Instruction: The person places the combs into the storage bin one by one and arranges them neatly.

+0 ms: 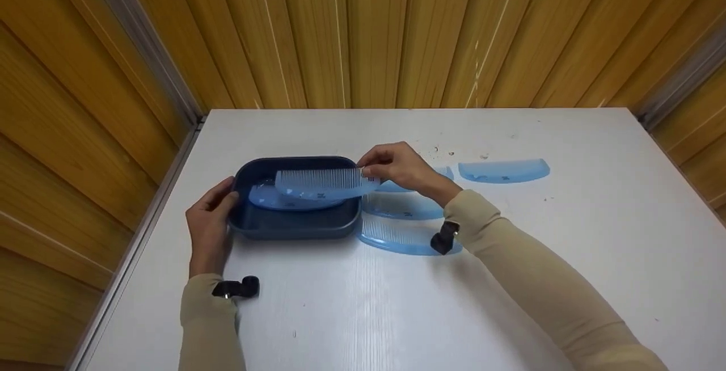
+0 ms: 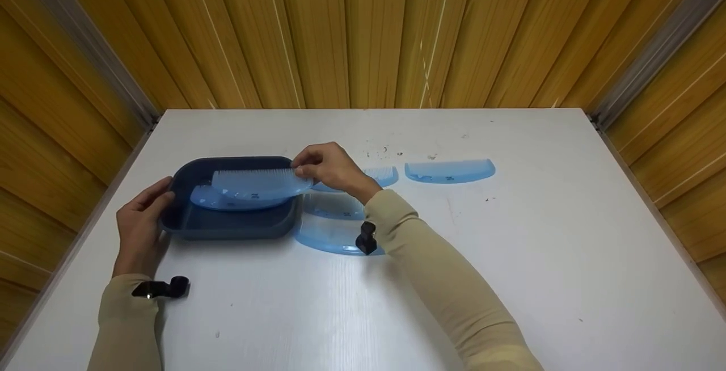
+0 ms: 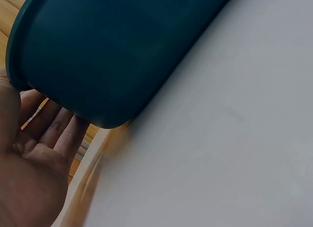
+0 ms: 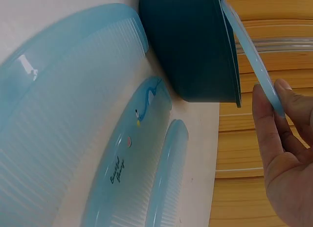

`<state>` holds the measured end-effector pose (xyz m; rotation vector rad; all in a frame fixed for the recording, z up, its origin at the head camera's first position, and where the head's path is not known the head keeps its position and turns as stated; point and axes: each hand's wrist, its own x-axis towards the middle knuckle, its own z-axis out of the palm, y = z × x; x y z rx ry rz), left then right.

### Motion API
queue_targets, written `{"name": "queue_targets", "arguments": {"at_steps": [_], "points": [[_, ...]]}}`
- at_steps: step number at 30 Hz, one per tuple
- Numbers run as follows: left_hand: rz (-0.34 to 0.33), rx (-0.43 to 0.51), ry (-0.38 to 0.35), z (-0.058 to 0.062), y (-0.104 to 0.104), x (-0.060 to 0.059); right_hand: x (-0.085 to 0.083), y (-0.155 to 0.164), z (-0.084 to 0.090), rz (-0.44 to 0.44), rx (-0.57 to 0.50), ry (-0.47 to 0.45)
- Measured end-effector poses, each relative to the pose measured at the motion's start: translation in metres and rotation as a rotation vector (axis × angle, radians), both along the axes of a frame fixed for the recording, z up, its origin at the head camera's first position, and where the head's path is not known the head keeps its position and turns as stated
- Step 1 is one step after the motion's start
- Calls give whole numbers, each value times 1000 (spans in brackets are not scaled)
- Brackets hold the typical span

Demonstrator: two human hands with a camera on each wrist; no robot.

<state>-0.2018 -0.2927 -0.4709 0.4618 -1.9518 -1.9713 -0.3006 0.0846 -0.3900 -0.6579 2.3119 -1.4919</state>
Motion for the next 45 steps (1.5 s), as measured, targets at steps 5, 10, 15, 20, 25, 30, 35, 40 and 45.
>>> {"name": "queue_targets", "arguments": {"at_steps": [5, 10, 15, 20, 25, 30, 35, 40, 45], "points": [[4, -19, 17, -1, 0, 0, 2, -13, -3, -12, -11, 9], [12, -23, 18, -1, 1, 2, 3, -24, -6, -38, -26, 1], [6, -7, 15, 0, 2, 3, 4, -32, -8, -53, -18, -15], [9, -10, 17, 0, 0, 4, 5, -39, -7, -36, 7, 0], [8, 1, 23, -2, -1, 4, 5, -45, -6, 3, 29, 31], [3, 9, 38, -2, 4, 1, 5, -46, -6, 32, 24, 37], [-21, -8, 40, 0, 10, 0, 7, -44, -6, 55, 36, 21], [-11, -20, 31, 1, 11, -1, 7, -45, -3, 112, 102, 48], [-7, 3, 41, 2, 9, -2, 7, -51, 0, 161, 221, 129]]}}
